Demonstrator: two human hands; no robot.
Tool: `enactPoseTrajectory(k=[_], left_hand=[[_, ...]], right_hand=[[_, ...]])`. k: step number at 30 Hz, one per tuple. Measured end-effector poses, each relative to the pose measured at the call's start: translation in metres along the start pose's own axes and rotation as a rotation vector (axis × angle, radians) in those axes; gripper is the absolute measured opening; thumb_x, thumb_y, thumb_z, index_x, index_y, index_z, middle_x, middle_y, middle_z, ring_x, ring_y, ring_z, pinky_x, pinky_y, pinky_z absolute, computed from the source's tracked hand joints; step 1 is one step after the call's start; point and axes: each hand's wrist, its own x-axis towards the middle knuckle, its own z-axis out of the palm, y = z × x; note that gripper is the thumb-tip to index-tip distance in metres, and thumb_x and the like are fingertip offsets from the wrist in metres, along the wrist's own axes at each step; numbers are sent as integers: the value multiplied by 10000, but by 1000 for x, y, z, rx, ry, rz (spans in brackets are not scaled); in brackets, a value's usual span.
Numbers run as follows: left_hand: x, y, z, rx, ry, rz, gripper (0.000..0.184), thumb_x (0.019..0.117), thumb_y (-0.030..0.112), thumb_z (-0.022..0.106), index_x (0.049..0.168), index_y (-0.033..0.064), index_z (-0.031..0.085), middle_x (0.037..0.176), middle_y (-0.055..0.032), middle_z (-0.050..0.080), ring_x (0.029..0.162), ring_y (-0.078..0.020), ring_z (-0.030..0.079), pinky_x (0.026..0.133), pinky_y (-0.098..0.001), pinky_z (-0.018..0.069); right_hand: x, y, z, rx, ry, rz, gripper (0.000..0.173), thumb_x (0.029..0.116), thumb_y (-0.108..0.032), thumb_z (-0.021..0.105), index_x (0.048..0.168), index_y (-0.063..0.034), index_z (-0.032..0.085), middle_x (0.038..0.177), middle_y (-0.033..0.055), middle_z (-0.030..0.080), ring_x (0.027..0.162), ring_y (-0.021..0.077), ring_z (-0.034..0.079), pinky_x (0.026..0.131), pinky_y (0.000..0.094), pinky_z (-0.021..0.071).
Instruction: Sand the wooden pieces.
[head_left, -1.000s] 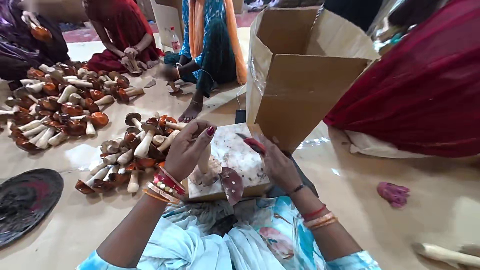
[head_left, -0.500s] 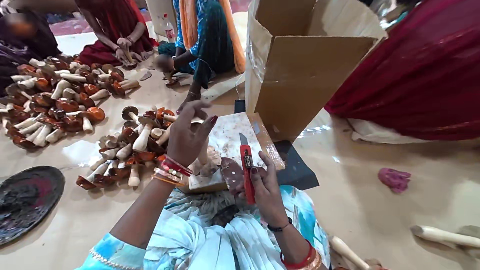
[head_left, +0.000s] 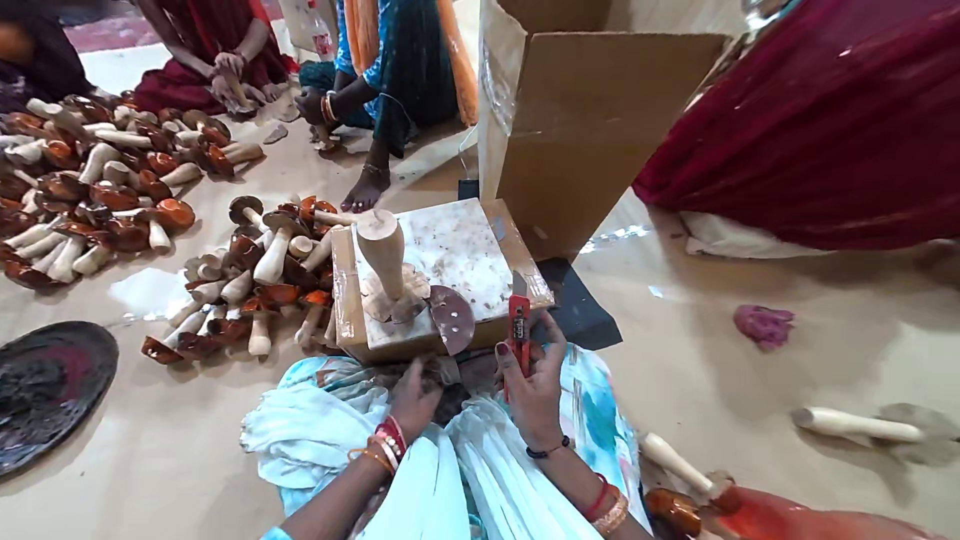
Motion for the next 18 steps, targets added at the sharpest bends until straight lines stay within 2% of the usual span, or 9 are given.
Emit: enactPoseTrajectory(k=[2,4,6,10,13,15,16,17,18], left_hand=[[9,22,2,352,-96,-35,637,1010,189,603,1564,9,344,1523,-241,465,1382,-375,497,1146,-562,399],[16,37,8,610,-132,-89,610,1046,294,543,1552,5,365,1490,-259,499,1337,-422,533,1102,-620,415],[17,49,13,771,-161,-134,592,1065,352,478,1560,49,360,1438,-231,559,1274,-416,587,1047,-627,457],[15,57,15,842,-241,-184,524,1077,414,441,1409,22,549,1307,-234,645,1224,-414,618,1021,-629,468],[3,62,1,813,-254,-137,514,1058,415,506,1409,43,556,1264,-227,666,1182,-420,641,997,-640,481],[-17,67,-18,730,-197,10,402,1052,355,533,1319,84,663,1227,-169,695,1146,-360,662,999,-612,492],[-31,68,-29,664,-89,164,341,1048,328,546,1212,93,731,1112,-133,734,1026,-309,705,927,-573,539],[-41,68,-41,582,74,361,311,1038,306,557,1087,85,770,936,-100,751,835,-249,724,784,-513,589],[-47,75,-54,497,253,551,312,1026,293,551,981,78,773,784,-54,726,667,-169,691,635,-423,595]], right_hand=[[-2,-1,-4,-20,1,2,786,980,-267,684,1606,-260,210,1089,53,647,627,116,617,511,281,544],[-5,-2,-7,-19,-3,11,800,980,-263,685,1611,-257,194,1073,65,643,588,131,603,493,297,546],[-9,-3,-8,-23,-15,29,799,987,-243,680,1615,-239,187,1036,75,649,573,153,598,500,323,548],[-17,-4,-9,2,-61,35,663,1052,-279,558,1610,-197,210,997,54,671,614,133,628,537,296,563],[-16,-10,-6,38,-99,52,572,1090,-299,482,1597,-194,240,992,55,689,629,156,661,544,316,587],[-12,-17,-4,44,-139,76,540,1098,-282,468,1590,-208,256,987,76,695,635,188,688,556,352,615],[-10,-20,-2,53,-166,85,536,1100,-279,467,1590,-216,259,971,84,692,627,200,693,554,367,624],[-7,-23,2,59,-200,91,538,1102,-285,463,1592,-226,251,948,86,687,608,205,684,541,376,620],[-3,-26,6,61,-240,97,544,1103,-292,457,1598,-243,236,932,90,689,587,213,681,531,391,623]])
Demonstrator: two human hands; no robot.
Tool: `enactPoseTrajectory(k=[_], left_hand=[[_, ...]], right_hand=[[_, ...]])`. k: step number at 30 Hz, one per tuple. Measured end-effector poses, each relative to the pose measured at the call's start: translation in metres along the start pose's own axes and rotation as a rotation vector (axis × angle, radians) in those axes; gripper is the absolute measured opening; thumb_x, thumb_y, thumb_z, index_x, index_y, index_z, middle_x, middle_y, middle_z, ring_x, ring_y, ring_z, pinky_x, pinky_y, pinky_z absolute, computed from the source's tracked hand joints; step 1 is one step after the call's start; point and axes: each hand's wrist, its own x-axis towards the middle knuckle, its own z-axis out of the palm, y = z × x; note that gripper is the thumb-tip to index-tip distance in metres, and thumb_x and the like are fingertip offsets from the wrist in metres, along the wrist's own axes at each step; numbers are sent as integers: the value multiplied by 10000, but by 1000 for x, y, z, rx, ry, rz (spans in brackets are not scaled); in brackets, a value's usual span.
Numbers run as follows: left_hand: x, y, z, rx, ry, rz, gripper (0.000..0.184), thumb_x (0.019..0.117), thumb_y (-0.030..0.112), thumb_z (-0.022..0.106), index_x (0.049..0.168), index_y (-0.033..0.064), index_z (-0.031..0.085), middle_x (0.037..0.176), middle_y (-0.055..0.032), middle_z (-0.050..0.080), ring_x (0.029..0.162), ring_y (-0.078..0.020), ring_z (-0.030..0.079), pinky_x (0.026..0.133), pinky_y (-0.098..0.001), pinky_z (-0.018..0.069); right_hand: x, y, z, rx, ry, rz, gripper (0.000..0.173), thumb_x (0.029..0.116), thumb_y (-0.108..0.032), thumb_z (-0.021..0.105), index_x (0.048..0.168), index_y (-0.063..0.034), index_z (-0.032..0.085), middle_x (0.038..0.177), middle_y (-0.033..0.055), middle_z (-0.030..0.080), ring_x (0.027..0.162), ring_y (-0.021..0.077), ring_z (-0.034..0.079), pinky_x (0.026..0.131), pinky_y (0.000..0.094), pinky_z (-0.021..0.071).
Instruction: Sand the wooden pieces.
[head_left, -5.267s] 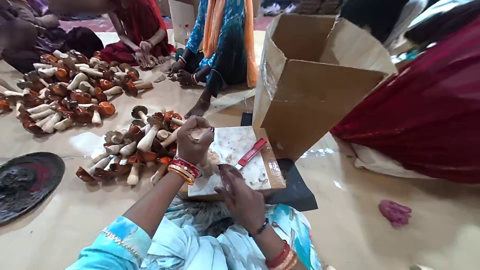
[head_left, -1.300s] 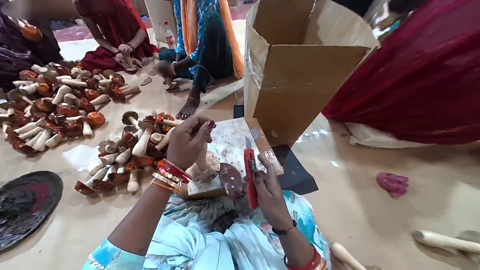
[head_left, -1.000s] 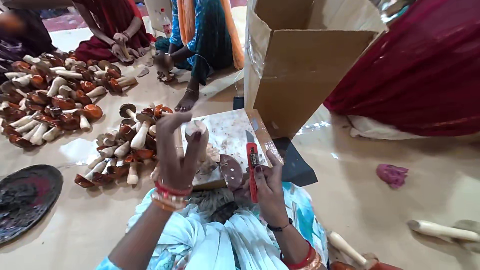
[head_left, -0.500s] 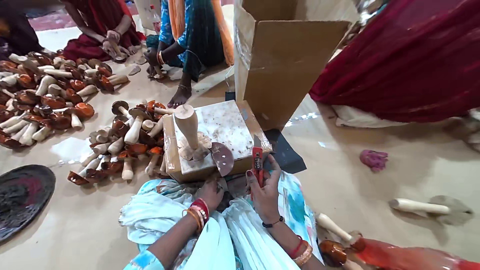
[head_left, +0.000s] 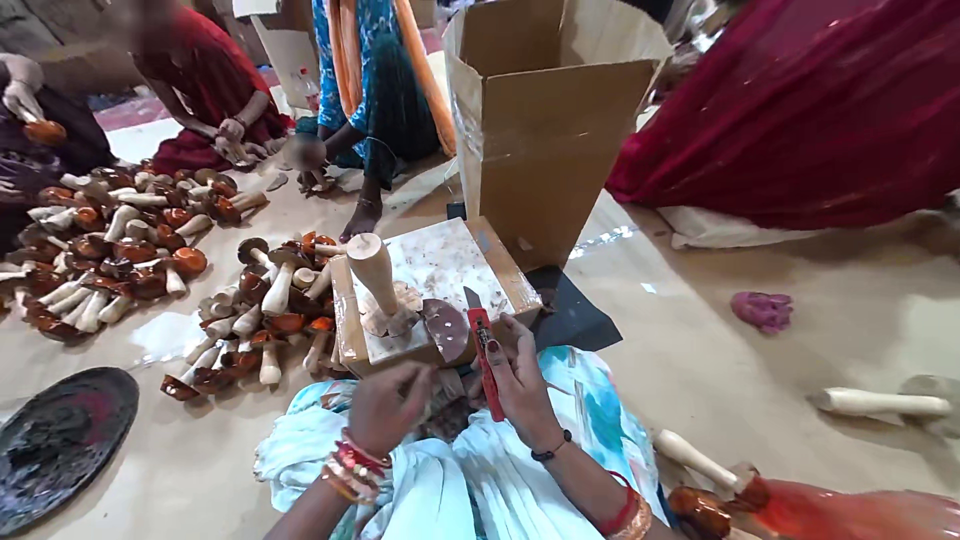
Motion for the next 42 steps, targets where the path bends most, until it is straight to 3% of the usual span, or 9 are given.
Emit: enactPoseTrajectory(k=[2,6,11,18,23,27,31,36,42], left_hand=[[19,7,-41,-57,300,166,348,1039,259,517,950,11,743,759,-48,706,610,-90,646,576,-315,574],[81,14,-98,-147,490,311,313,1098,223,437,1142,-4,648,1007,-39,692,840,-42,660,760,-245,578],[149,13,-99,-118,264,294,370,1074,291,472,1188,2,673,1109,-100,703,987,-109,680,881,-311,567],[160,-1,-70,-489,0,143,168,1052,129,544,1053,24,676,706,33,638,568,-20,586,578,-180,530],[176,-18,-86,-735,-310,179,357,929,168,667,1264,97,569,811,79,691,720,-39,675,709,-217,595],[161,-8,-92,-583,-158,198,367,1020,350,576,1278,88,566,926,75,671,850,-59,658,792,-241,573],[154,5,-72,-600,71,146,244,1099,216,420,1086,114,641,704,118,615,619,-29,618,659,-239,587],[169,-2,-74,-791,-119,143,384,1118,311,363,1058,124,692,603,98,638,525,-37,632,584,-227,602],[163,-6,-73,-825,-119,182,336,1104,296,423,1024,143,711,618,104,641,523,-22,619,555,-206,581]], right_hand=[[8,-9,10,-1,-83,14,555,1109,-290,443,1606,-272,196,904,86,687,538,214,677,491,391,628],[28,-19,37,12,-179,61,488,1120,-272,409,1579,-302,245,913,121,671,501,217,648,446,385,600],[45,-23,56,-74,-219,80,415,1115,-179,375,1523,-258,372,1072,146,616,493,205,616,432,380,586],[49,-25,52,-245,-251,199,383,1119,-209,381,1481,-260,495,731,116,609,442,178,569,418,328,525],[34,-28,45,-136,-303,192,409,1110,-143,360,1415,-239,615,900,78,643,536,128,608,505,305,575],[28,-32,42,64,-405,239,394,1075,-72,305,1142,-84,694,1007,54,644,662,95,666,628,273,623],[27,-34,48,67,-439,266,340,1067,-63,336,1036,-52,674,1059,69,612,673,92,668,622,270,629],[26,-25,55,-33,-417,231,298,1074,-87,376,981,-46,656,993,73,580,571,77,609,534,246,592],[25,-31,53,-63,-400,358,290,1084,-88,374,985,-53,645,968,58,585,541,69,592,512,232,575]])
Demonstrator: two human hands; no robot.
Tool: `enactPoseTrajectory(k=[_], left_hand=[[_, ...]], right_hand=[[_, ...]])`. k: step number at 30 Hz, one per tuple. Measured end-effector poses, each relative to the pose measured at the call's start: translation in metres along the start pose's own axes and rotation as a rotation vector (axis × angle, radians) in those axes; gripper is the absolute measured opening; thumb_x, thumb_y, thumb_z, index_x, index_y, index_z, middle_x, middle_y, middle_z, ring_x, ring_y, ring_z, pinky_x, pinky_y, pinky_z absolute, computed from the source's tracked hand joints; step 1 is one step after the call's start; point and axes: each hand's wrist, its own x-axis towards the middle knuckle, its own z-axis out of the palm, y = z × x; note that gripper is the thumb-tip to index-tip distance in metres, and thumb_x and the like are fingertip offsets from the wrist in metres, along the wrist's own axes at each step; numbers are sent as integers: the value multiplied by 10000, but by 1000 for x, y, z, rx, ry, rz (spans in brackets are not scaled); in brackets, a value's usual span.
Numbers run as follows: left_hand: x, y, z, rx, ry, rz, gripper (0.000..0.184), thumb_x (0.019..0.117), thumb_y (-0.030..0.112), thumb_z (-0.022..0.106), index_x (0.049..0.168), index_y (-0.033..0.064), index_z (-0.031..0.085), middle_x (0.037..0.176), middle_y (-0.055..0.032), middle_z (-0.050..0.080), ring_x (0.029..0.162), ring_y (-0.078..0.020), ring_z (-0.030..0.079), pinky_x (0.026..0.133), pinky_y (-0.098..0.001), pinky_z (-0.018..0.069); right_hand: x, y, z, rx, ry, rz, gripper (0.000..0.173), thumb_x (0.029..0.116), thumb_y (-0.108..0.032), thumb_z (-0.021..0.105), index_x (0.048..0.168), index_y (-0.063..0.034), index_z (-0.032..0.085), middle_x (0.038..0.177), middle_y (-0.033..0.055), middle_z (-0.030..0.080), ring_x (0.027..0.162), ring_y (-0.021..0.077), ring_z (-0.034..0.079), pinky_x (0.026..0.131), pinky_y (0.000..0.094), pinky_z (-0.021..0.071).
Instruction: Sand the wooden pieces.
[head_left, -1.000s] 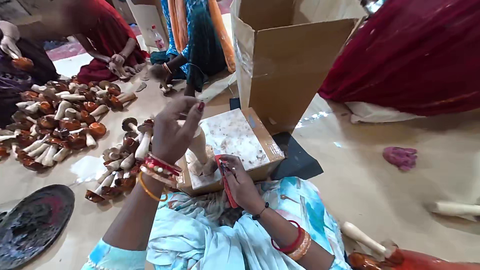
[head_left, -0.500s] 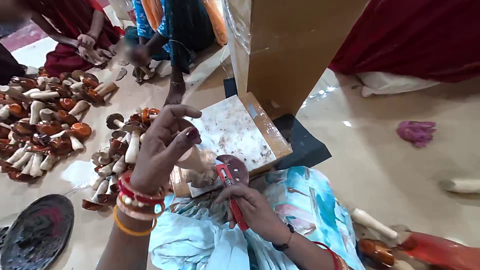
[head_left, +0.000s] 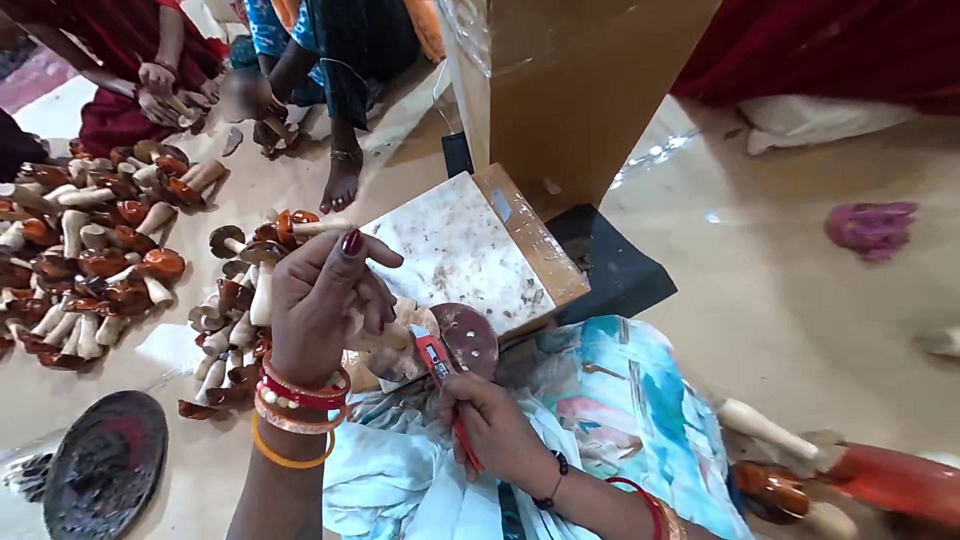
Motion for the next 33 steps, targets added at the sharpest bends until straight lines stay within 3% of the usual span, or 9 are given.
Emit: enactPoseTrajectory(k=[7,15,17,20,22,24,26,30,33], left_hand=[[-1,-2,3,-44,53,-36,311,1097,216,416,1030,108,699,609,75,647,516,-45,632,560,-227,597],[-5,-1,19,16,274,-9,356,1104,215,411,883,132,678,602,80,636,503,-45,612,529,-223,571],[-5,0,22,6,296,-12,368,1103,214,412,860,129,675,593,77,624,495,-45,600,524,-221,563],[-6,0,22,13,290,-4,373,1106,214,411,861,123,677,594,76,628,502,-48,608,526,-224,569],[-7,0,21,22,282,1,371,1107,214,409,867,125,678,605,75,637,509,-49,613,534,-228,572],[-8,0,22,23,277,3,375,1109,215,402,867,129,676,609,80,637,513,-46,613,541,-227,572],[-7,0,22,21,285,3,373,1109,215,402,870,128,675,612,81,636,513,-41,610,538,-222,571],[-8,0,22,27,290,-7,381,1111,232,401,864,130,672,605,81,631,513,-45,613,540,-223,574],[-7,0,22,33,297,-5,387,1112,237,401,859,126,672,605,75,638,509,-49,618,533,-224,576]], right_hand=[[-6,-37,-1,-340,-80,114,237,1093,-138,449,1118,-59,672,1029,105,547,627,95,620,592,240,583],[-9,-43,5,-359,-85,178,251,1098,-141,425,1149,-82,664,1058,103,527,630,94,621,600,250,590],[-10,-30,3,-271,-24,104,300,1101,-139,394,1255,-131,652,1064,97,567,630,109,638,588,275,599],[-10,-9,2,-129,150,35,392,1108,-258,417,1499,-248,443,866,57,639,515,132,617,473,304,571],[-9,-2,1,-22,239,62,383,1099,-321,463,1467,-221,430,780,53,646,461,136,585,421,289,533],[-9,-1,0,133,245,139,279,1107,-345,441,1236,-119,543,728,56,625,431,122,547,394,260,494],[-10,-5,-1,262,178,202,349,1123,-350,380,1092,-57,566,732,54,622,453,109,554,414,238,498],[-11,-9,2,374,57,261,308,1133,-325,335,1179,-60,484,717,75,656,496,140,633,465,260,557],[-10,-13,6,249,5,309,323,1132,-377,313,1186,-89,448,667,71,616,468,165,630,445,292,565]])
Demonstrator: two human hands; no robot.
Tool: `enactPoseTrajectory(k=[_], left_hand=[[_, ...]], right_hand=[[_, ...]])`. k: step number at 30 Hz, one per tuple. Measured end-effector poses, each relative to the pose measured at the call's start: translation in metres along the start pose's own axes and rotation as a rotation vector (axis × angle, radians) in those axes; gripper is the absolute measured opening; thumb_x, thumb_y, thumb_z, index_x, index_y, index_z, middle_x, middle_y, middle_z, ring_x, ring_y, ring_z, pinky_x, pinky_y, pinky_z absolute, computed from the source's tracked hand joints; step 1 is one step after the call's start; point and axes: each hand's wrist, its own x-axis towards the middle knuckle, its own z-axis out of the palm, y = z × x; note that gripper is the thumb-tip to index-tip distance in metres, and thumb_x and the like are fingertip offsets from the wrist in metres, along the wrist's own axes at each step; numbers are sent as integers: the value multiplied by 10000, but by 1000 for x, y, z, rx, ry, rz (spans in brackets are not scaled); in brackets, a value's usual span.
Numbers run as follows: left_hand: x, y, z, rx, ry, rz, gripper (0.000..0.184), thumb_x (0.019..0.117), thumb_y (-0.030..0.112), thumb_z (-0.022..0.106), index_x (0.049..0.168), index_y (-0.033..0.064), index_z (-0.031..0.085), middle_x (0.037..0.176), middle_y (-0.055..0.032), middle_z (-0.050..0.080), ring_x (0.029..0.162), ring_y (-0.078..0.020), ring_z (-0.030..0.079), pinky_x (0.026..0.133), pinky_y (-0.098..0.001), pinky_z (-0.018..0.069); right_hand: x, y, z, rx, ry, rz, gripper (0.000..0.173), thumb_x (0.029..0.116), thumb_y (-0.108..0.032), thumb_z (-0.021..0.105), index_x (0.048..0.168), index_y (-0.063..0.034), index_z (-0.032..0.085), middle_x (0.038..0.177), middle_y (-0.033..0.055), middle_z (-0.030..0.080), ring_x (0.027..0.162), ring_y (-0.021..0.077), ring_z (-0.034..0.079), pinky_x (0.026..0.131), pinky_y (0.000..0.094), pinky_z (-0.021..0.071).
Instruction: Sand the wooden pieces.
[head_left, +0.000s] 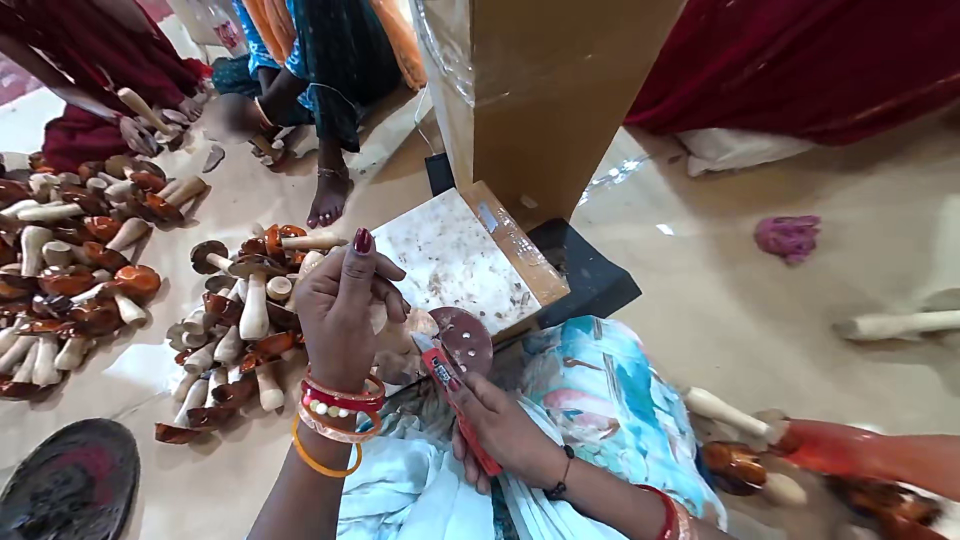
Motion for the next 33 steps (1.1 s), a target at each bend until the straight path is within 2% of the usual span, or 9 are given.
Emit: enactPoseTrajectory(k=[9,13,18,22,24,26,28,30,33], left_hand=[[-3,0,5,-2,68,15,396,1109,221,408,836,140,683,598,85,645,500,-43,616,531,-225,578],[-5,3,8,18,117,-10,385,1108,224,422,821,153,668,599,92,640,493,-37,606,522,-222,571],[-5,6,7,-1,119,-95,377,1101,242,461,792,152,657,568,81,613,474,-46,596,506,-219,568],[-2,5,4,-6,90,-107,366,1095,229,477,790,146,663,578,71,625,484,-53,604,521,-225,572],[-1,5,3,14,80,-107,379,1097,233,471,782,148,664,573,72,624,484,-54,607,523,-227,574],[-1,5,4,20,83,-100,384,1096,234,474,774,147,663,566,72,614,484,-57,602,527,-232,574],[-1,4,4,21,90,-87,383,1098,234,469,778,146,662,564,74,613,485,-53,602,524,-227,569],[-2,5,5,16,107,-96,379,1099,243,467,788,148,661,567,75,619,485,-51,607,520,-224,571],[-8,8,3,29,95,-140,364,1100,294,464,821,156,652,592,73,611,484,-55,588,518,-216,558]], right_hand=[[-8,-15,7,-247,42,113,279,1137,-359,293,1154,-105,408,714,57,635,486,152,649,473,295,581],[-7,-18,13,-240,19,140,287,1136,-372,284,1153,-110,399,707,54,620,488,157,646,472,302,582],[1,-20,22,37,-23,145,281,1142,-353,266,1165,-102,390,660,60,600,446,156,610,430,291,552],[1,-16,-2,370,-185,79,354,1140,-355,232,1126,-114,491,626,-15,574,418,33,509,381,166,438],[-1,-13,-5,287,-130,22,332,1141,-338,247,1162,-99,477,634,21,595,424,72,545,389,197,470],[-3,-10,-2,31,-31,23,287,1140,-345,291,1165,-101,441,650,56,608,435,139,593,407,268,523],[-5,-10,3,-126,4,57,283,1134,-367,317,1151,-105,425,663,54,609,454,153,619,437,290,555],[-5,-14,8,-153,7,95,281,1133,-371,317,1161,-108,412,676,52,609,461,150,624,449,290,562],[0,-22,13,49,-47,125,285,1139,-358,286,1164,-97,398,668,64,596,448,154,603,427,282,543]])
